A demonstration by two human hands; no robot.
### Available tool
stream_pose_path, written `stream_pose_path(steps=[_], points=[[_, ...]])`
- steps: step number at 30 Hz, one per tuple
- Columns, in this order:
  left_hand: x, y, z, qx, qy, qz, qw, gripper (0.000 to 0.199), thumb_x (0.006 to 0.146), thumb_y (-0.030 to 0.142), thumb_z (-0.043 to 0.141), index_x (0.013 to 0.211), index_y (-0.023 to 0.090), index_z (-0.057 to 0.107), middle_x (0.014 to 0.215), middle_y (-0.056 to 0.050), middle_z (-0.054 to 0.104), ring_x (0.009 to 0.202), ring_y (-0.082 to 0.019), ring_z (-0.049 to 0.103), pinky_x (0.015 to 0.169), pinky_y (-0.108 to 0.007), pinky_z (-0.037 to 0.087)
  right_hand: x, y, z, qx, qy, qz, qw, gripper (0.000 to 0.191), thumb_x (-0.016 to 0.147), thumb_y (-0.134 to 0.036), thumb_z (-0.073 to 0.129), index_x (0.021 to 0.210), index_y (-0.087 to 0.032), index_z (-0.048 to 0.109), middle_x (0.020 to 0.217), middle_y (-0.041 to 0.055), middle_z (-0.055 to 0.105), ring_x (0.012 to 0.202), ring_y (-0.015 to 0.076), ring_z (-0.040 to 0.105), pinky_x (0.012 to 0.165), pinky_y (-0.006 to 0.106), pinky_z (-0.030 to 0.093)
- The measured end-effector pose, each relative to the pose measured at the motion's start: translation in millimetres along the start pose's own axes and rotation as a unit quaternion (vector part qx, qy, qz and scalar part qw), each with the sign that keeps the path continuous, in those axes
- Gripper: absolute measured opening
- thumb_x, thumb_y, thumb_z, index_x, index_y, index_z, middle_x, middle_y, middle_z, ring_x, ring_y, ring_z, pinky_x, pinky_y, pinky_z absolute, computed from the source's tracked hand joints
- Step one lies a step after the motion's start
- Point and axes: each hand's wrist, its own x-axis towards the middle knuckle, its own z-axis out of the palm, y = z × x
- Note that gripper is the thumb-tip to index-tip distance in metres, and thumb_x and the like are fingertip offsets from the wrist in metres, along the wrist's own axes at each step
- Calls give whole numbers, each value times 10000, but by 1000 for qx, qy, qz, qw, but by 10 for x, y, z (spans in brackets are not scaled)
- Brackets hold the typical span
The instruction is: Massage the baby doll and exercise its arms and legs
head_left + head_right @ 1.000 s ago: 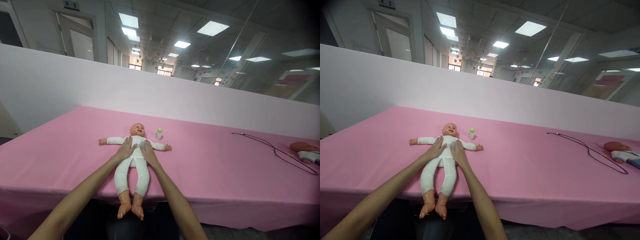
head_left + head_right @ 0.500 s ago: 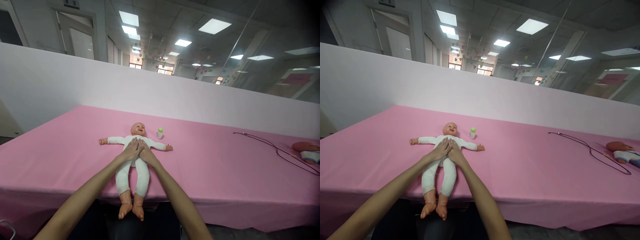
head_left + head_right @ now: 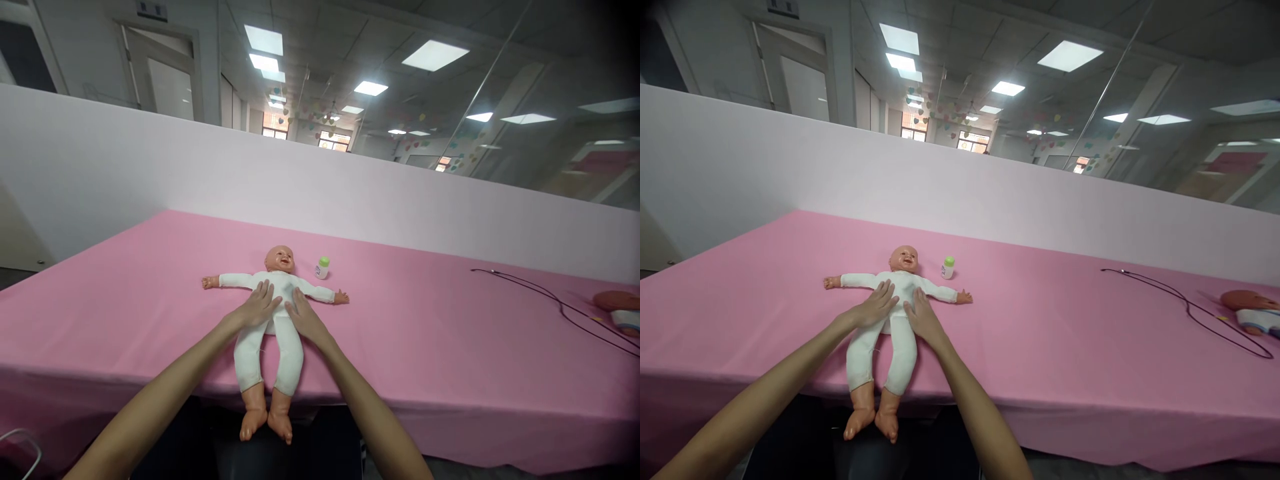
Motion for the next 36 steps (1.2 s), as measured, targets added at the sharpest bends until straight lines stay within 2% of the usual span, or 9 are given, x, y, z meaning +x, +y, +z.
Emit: stream_pose_path(steps=[3, 6, 11, 16, 21, 25, 31, 34, 36], points=[[31, 199, 37, 2, -27, 7, 1000, 850, 1039, 670, 157, 1675, 111, 226, 1754, -183, 69, 1618, -340, -40, 1294, -573, 90, 55, -64, 64, -13, -34, -91, 995, 680, 1084, -465, 301, 1677, -135, 253, 1750, 107, 175, 1633, 243, 131, 1335, 495, 122], [180, 304, 14, -1, -6, -13, 1000, 833, 1055, 625, 131, 1670, 69, 204, 1749, -208, 75, 1625, -319, -14, 1300, -529, 92, 290, -112, 112, -38, -42, -163, 985, 657, 1052, -339, 336, 1679, -161, 254, 1748, 83, 204, 1628, 225, 161, 1336, 476, 145], [416, 93, -88, 14, 24, -45, 999, 763, 1071, 577, 168, 1670, 107, 215, 1754, -186, 59, 1628, -329, -4, 1285, -574, 83, 619, -49, 118, -49, 50, -65, 995, 636, 1054, -372, 345, 1636, -117, 355, 1704, 144, 332, 1606, 275, 242, 1322, 520, 154], [247, -211, -133, 1, -15, -57, 998, 901, 1041, 646, 208, 1669, 9, 104, 1733, -229, -33, 1600, -336, -129, 1288, -570, 69, 370, 82, 78, -30, 66, 11, 997, 749, 1062, -519, 330, 1644, -49, 296, 1733, 187, 221, 1626, 284, 169, 1329, 482, 113], [-63, -125, -128, -21, -56, -21, 998, 935, 995, 754, 294, 1689, 136, 192, 1738, -157, -17, 1602, -344, -73, 1281, -563, 159, 31, -23, 64, -9, -3, -41, 999, 764, 1051, -569, 363, 1663, -116, 297, 1743, 132, 195, 1630, 265, 153, 1333, 474, 115], [52, 113, -84, -13, -39, 13, 999, 835, 1042, 670, 230, 1688, 141, 206, 1750, -133, 24, 1614, -306, -68, 1296, -543, 99, 216, -167, 90, -35, -34, -100, 994, 662, 1044, -391, 350, 1652, -131, 334, 1728, 109, 269, 1621, 249, 195, 1328, 484, 145], [245, 70, -145, -12, 36, -62, 997, 764, 1067, 589, 272, 1670, 122, 250, 1752, -161, 91, 1619, -312, -49, 1301, -559, 69, 590, 10, 64, -55, 98, -73, 991, 639, 1042, -443, 363, 1522, -51, 518, 1606, 196, 483, 1531, 293, 396, 1295, 462, 232], [-53, 3, -248, -52, 24, -117, 991, 824, 1039, 632, 360, 1670, 112, 253, 1745, -185, 102, 1614, -364, -16, 1295, -572, 126, 569, 225, -17, -17, 176, -79, 981, 579, 1045, -460, 352, 1412, -99, 618, 1488, 182, 608, 1403, 278, 537, 1227, 438, 350], [-398, 41, -296, -93, 39, -113, 988, 817, 1003, 653, 461, 1649, 167, 337, 1725, -171, 241, 1610, -388, 133, 1281, -568, 221, 531, 354, -120, -16, 234, -75, 969, 538, 1045, -431, 326, 1312, -118, 672, 1387, 175, 671, 1304, 271, 595, 1176, 426, 399]])
